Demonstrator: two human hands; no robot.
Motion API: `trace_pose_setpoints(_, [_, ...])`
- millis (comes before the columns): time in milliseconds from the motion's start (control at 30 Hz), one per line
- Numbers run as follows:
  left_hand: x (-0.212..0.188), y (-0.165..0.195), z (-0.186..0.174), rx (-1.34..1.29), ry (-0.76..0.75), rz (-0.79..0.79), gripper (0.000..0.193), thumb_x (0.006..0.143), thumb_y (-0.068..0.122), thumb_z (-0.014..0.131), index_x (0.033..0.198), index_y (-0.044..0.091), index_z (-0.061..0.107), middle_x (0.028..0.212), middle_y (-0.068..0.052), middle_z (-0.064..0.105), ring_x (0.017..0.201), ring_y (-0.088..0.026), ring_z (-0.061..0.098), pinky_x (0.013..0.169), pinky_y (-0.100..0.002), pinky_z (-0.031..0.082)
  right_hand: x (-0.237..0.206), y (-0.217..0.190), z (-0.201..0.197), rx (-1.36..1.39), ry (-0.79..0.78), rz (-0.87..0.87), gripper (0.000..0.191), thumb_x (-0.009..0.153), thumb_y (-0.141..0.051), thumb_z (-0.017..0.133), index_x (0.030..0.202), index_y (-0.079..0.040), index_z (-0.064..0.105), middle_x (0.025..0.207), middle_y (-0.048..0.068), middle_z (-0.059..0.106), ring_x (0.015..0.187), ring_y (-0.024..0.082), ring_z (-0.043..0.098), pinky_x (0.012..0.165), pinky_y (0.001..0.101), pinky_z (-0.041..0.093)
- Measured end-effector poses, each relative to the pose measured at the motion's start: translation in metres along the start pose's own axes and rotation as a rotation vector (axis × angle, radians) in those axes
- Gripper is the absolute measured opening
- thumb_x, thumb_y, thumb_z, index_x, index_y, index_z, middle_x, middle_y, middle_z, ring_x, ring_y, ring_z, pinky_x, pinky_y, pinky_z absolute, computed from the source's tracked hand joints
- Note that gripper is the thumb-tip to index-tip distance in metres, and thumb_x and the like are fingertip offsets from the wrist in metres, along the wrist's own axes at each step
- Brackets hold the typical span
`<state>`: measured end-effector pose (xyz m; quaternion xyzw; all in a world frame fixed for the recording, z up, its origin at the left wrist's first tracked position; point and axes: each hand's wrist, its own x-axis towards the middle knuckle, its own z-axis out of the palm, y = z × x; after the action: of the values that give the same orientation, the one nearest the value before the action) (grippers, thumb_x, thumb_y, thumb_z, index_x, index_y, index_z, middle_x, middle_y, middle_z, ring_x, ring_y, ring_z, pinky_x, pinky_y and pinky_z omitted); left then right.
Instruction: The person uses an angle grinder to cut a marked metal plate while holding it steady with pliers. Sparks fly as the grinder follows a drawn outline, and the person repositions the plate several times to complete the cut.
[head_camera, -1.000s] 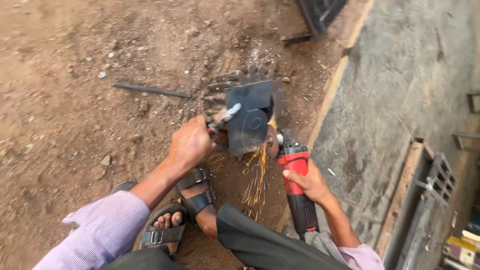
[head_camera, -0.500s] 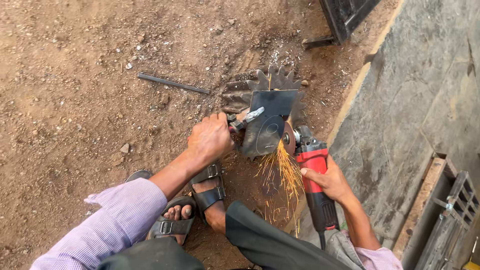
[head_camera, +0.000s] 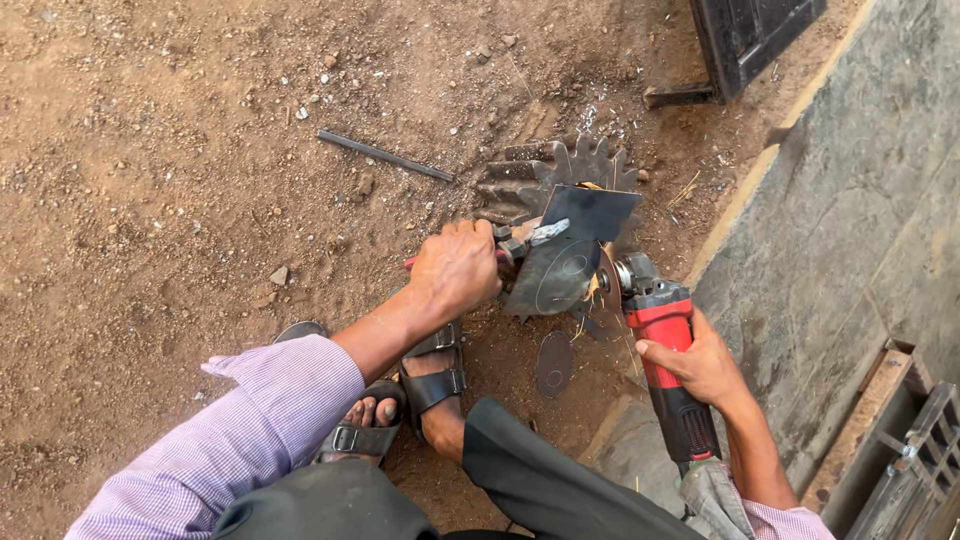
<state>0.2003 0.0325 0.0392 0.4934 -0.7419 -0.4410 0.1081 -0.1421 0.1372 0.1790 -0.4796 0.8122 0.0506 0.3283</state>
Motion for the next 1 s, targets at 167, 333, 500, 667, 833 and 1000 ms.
trace_pose_setpoints(167, [0.002,0.004,-0.002,-0.017,-0.022,-0.006,0.036,0.079,0.019,0.067,0.101,-0.009,0.059,0.100,-0.030,0.066,0.091,-0.043,0.069,0.073,-0.051,0.058,0.000,-0.006,-0.004,-0.079,0.044,-0.052,0.076,0.069,-0.039,0.087,0.130,-0.003,0.061,0.111,0.013,0.074,0.101,0.022,0.070,0.090,0.0375,0.053])
trace_pose_setpoints(333, [0.006,0.009,0.000,-0.036,-0.037,-0.005,0.034,0.090,0.024,0.062,0.101,-0.008,0.060,0.099,-0.031,0.067,0.092,-0.043,0.069,0.072,-0.051,0.058,0.003,-0.020,-0.017,-0.192,0.065,-0.003,0.095,0.064,-0.047,0.087,0.142,-0.004,0.053,0.117,0.018,0.072,0.108,0.029,0.070,0.093,0.0401,0.053])
trace_pose_setpoints(500, [0.018,0.015,0.006,0.042,-0.017,-0.008,0.035,0.090,0.026,0.062,0.103,-0.006,0.061,0.100,-0.031,0.067,0.091,-0.044,0.069,0.077,-0.051,0.057,0.011,-0.030,-0.034,-0.298,0.048,0.030,0.104,0.060,-0.052,0.087,0.149,-0.012,0.050,0.115,0.022,0.072,0.108,0.037,0.070,0.091,0.0446,0.053])
trace_pose_setpoints(667, [0.030,0.022,0.008,0.031,-0.089,0.006,0.042,0.079,0.027,0.070,0.103,-0.006,0.060,0.102,-0.028,0.067,0.095,-0.044,0.067,0.079,-0.051,0.057,0.019,-0.038,-0.054,-0.377,-0.004,0.124,0.113,0.057,-0.052,0.085,0.156,-0.019,0.040,0.106,0.023,0.075,0.100,0.038,0.074,0.089,0.0455,0.056])
trace_pose_setpoints(833, [0.040,0.026,0.010,0.086,-0.132,-0.008,0.039,0.081,0.021,0.068,0.106,-0.007,0.059,0.105,-0.029,0.066,0.097,-0.044,0.067,0.079,-0.051,0.057,0.026,-0.043,-0.065,-0.473,0.011,0.024,0.114,0.056,-0.053,0.085,0.156,-0.023,0.039,0.112,0.022,0.072,0.102,0.041,0.071,0.087,0.0490,0.055])
trace_pose_setpoints(1000, [0.041,0.026,0.014,0.094,-0.137,0.007,0.037,0.077,0.019,0.069,0.103,-0.006,0.059,0.103,-0.028,0.065,0.095,-0.044,0.066,0.077,-0.051,0.057,0.025,-0.046,-0.073,-0.462,-0.019,0.010,0.113,0.056,-0.050,0.085,0.157,-0.027,0.039,0.113,0.022,0.072,0.105,0.041,0.070,0.091,0.0474,0.054])
